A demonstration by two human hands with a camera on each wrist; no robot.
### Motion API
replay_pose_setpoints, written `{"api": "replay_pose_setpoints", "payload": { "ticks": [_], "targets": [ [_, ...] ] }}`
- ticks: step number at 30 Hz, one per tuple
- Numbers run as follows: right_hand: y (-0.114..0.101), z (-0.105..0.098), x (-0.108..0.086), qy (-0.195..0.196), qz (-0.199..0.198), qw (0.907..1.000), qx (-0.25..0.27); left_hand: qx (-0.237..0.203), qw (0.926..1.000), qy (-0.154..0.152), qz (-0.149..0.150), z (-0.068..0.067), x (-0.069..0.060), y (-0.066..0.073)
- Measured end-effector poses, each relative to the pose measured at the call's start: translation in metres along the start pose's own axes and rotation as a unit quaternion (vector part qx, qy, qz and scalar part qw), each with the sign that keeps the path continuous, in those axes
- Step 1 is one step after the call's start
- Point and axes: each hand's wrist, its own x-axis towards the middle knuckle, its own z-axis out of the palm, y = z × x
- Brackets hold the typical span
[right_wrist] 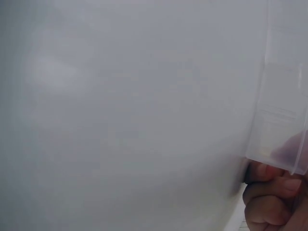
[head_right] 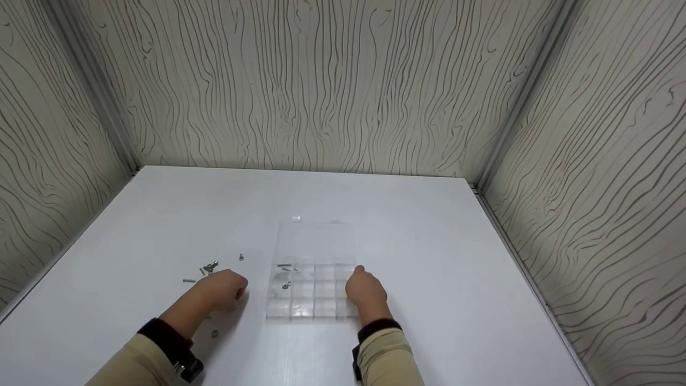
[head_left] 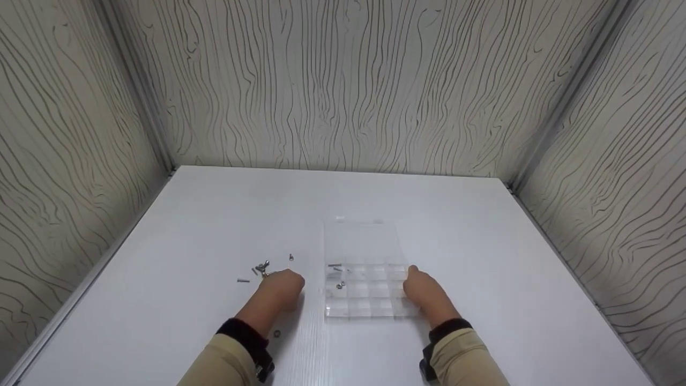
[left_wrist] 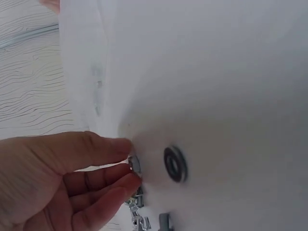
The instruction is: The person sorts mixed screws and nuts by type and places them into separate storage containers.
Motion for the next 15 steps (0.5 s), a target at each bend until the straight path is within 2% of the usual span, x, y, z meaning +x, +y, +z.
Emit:
{"api": "replay_pose_setpoints", "payload": {
  "ticks": [3, 9, 15],
  "targets": [
    [-0.0002, -0.0006, -0.0011, 0.007, -0.010, 0.9999, 0.000, 0.006, 1.0000, -0.001, -0.001, -0.0007, -0.0021, 0.0021],
    [0.0003, -0.0012, -0.0009, 0.004, -0.008, 0.9999, 0.008, -0.012, 0.9998, -0.007, -0.013, -0.0013, -0.0038, 0.0036],
    [0.0022, -0.0002, 0.0004, 0.002, -0.010, 0.9998, 0.018, -0.013, 0.9999, 0.001, 0.006, 0.0000, -0.0033, 0.0023]
  ]
}}
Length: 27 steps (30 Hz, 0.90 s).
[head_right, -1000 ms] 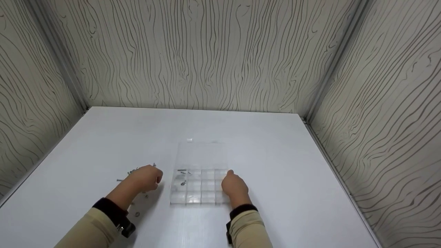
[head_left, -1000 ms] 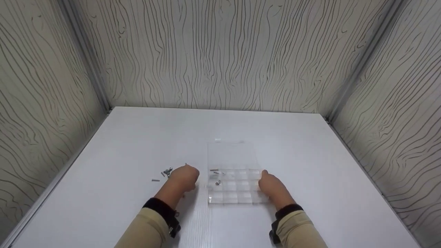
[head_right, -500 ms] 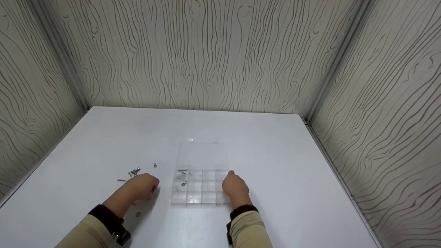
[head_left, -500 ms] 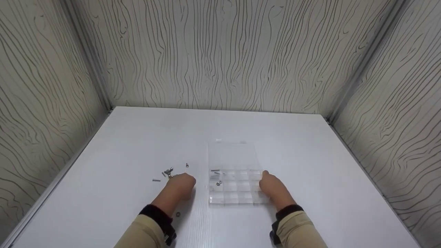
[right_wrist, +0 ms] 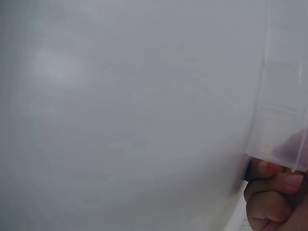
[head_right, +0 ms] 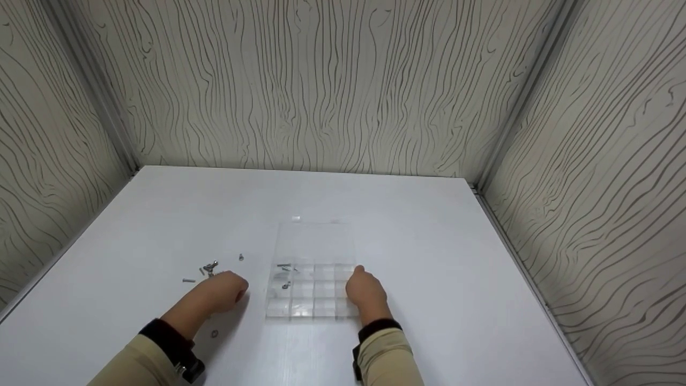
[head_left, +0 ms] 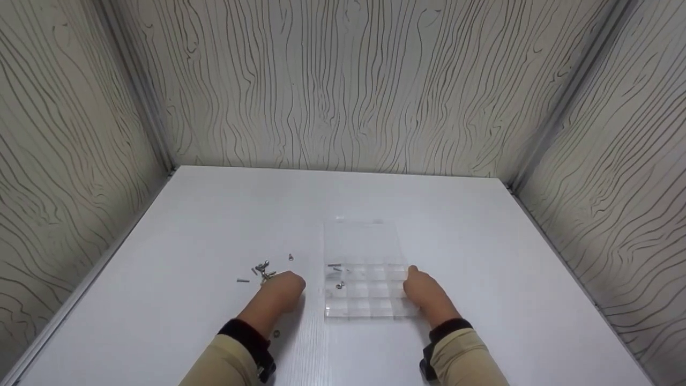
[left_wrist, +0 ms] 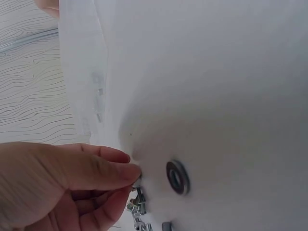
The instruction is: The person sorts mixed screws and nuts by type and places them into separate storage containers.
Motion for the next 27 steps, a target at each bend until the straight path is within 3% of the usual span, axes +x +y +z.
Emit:
{"api": "replay_pose_setpoints", "payload": {
  "ticks": [6, 12, 16, 24, 27],
  "targets": [
    [0.001, 0.001, 0.000, -0.003, -0.002, 1.0000, 0.007, -0.020, 0.9998, -0.001, 0.000, 0.000, -0.002, 0.001],
    [0.002, 0.001, 0.000, 0.004, -0.011, 0.9999, 0.004, -0.006, 0.9999, 0.000, 0.010, -0.003, -0.002, 0.004],
    [0.002, 0.002, 0.001, 0.003, -0.012, 0.9999, 0.006, -0.017, 0.9982, 0.037, 0.045, -0.005, 0.007, 0.006],
    [0.002, 0.000, 0.000, 0.012, -0.017, 0.9996, 0.017, -0.084, 0.9868, 0.113, 0.080, -0.013, 0.019, 0.026],
    [0.002, 0.000, 0.000, 0.016, -0.021, 0.9995, 0.015, -0.094, 0.9835, 0.127, 0.087, -0.011, 0.023, 0.033]
  ]
}}
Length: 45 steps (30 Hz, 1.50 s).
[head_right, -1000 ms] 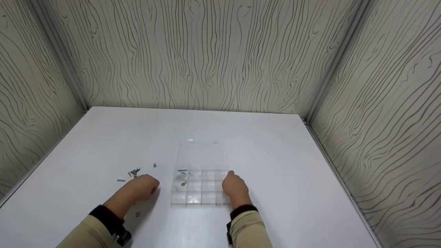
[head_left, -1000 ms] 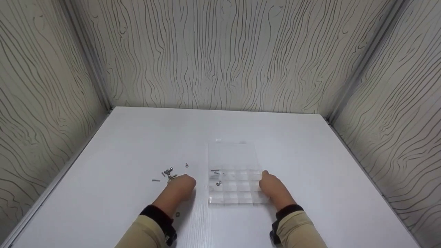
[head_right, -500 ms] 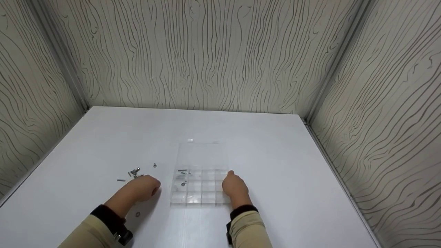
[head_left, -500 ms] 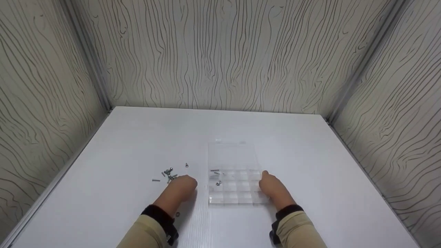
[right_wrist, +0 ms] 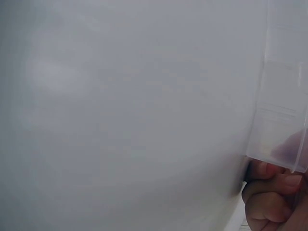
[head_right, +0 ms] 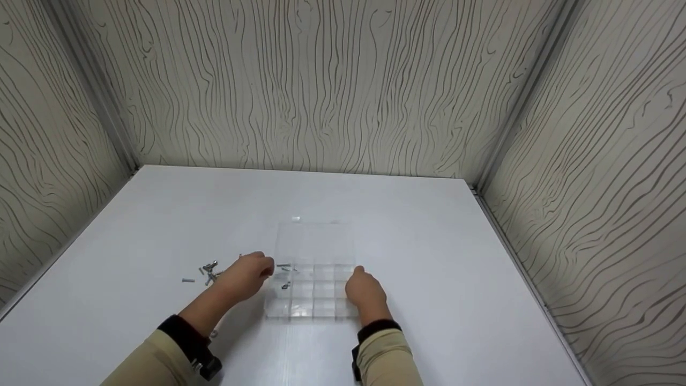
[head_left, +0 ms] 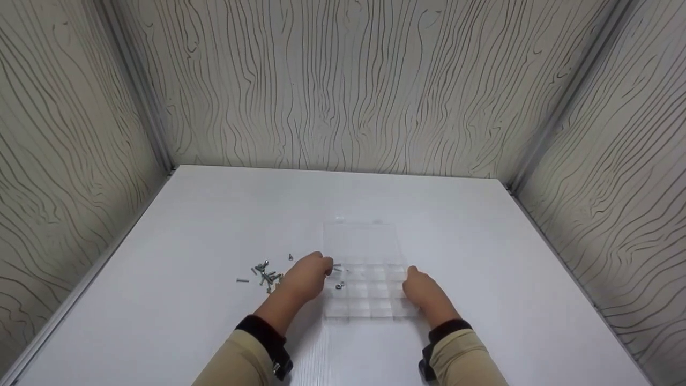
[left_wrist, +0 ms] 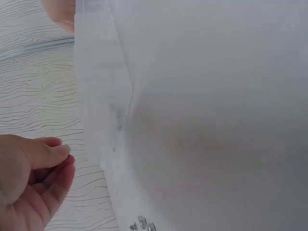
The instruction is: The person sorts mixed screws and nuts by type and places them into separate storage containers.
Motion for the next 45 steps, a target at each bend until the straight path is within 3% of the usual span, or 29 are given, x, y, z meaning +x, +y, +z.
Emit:
{"api": "replay_pose_setpoints", "payload": {
  "ticks": [8, 12, 24, 28, 35, 40, 45],
  "targets": [
    [-0.001, 0.001, -0.001, 0.000, 0.007, 1.0000, -0.004, 0.028, 0.9991, 0.012, 0.030, 0.011, 0.006, 0.006],
    [-0.002, 0.002, -0.001, 0.000, 0.014, 0.9999, 0.005, 0.036, 0.9990, 0.005, 0.025, 0.013, 0.007, 0.009],
    [-0.002, 0.000, -0.001, -0.002, 0.008, 1.0000, 0.002, 0.054, 0.9979, 0.010, 0.035, 0.004, 0.004, 0.001],
    [-0.001, 0.000, -0.001, 0.000, 0.000, 1.0000, -0.005, 0.071, 0.9972, -0.019, 0.013, -0.004, -0.001, -0.007],
    [0.000, 0.001, 0.000, -0.002, 0.004, 0.9999, -0.013, 0.085, 0.9892, -0.115, -0.035, -0.020, -0.017, -0.019],
    [0.000, 0.001, 0.001, -0.014, 0.012, 0.9995, -0.025, 0.094, 0.9778, -0.165, -0.089, -0.027, -0.036, -0.019],
    [0.000, 0.001, 0.002, -0.010, 0.013, 0.9997, -0.020, 0.124, 0.9644, -0.204, -0.113, -0.030, -0.050, -0.017]
  ]
}}
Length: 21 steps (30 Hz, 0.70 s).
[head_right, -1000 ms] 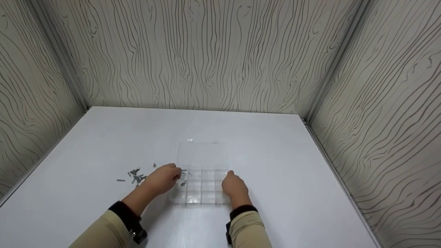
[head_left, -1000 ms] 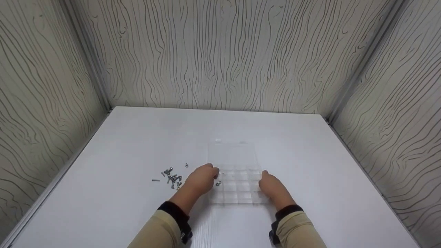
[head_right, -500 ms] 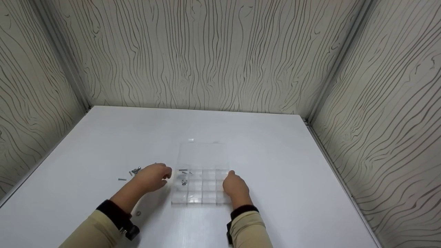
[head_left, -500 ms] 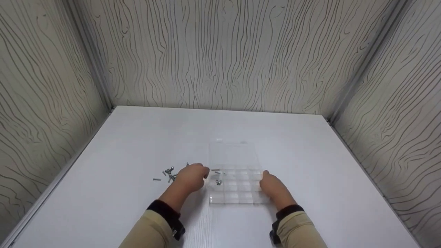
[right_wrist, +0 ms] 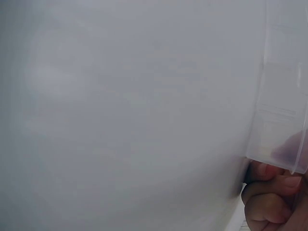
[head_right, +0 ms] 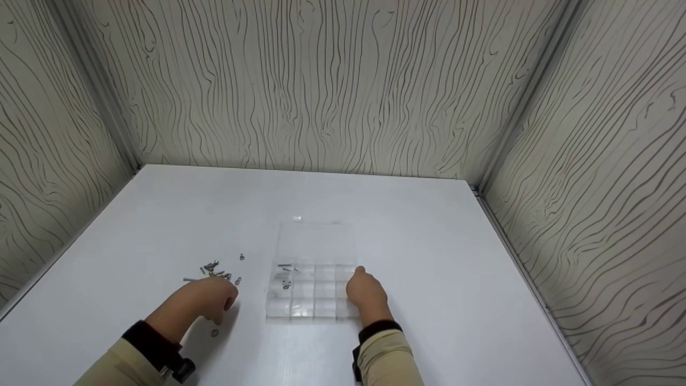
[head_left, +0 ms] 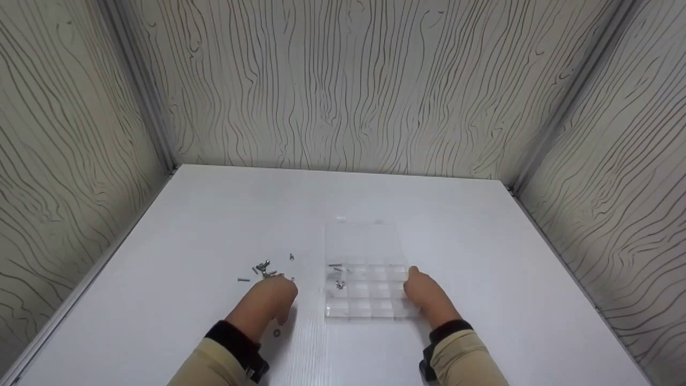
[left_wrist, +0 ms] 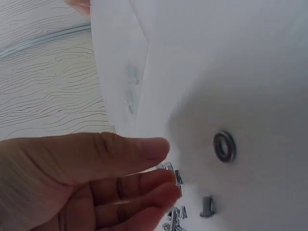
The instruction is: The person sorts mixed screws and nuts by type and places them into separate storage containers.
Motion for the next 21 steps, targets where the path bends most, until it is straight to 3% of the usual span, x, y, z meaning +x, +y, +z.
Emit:
{"api": "replay_pose_setpoints", "payload": {
  "ticks": [5, 12, 15, 21],
  "targets": [
    [0.002, 0.000, 0.000, 0.005, -0.005, 1.0000, 0.002, 0.017, 0.9996, -0.020, -0.009, 0.005, -0.004, -0.001],
    [0.004, 0.001, 0.002, 0.000, -0.002, 1.0000, 0.009, 0.000, 1.0000, -0.002, 0.001, 0.013, -0.008, -0.002],
    [0.003, 0.001, 0.002, 0.001, 0.000, 1.0000, 0.008, 0.015, 0.9998, 0.001, 0.008, 0.015, -0.010, -0.002],
    [0.001, 0.001, 0.000, 0.001, 0.010, 0.9999, 0.004, 0.000, 0.9999, -0.003, -0.014, 0.016, -0.006, 0.001]
  ]
}}
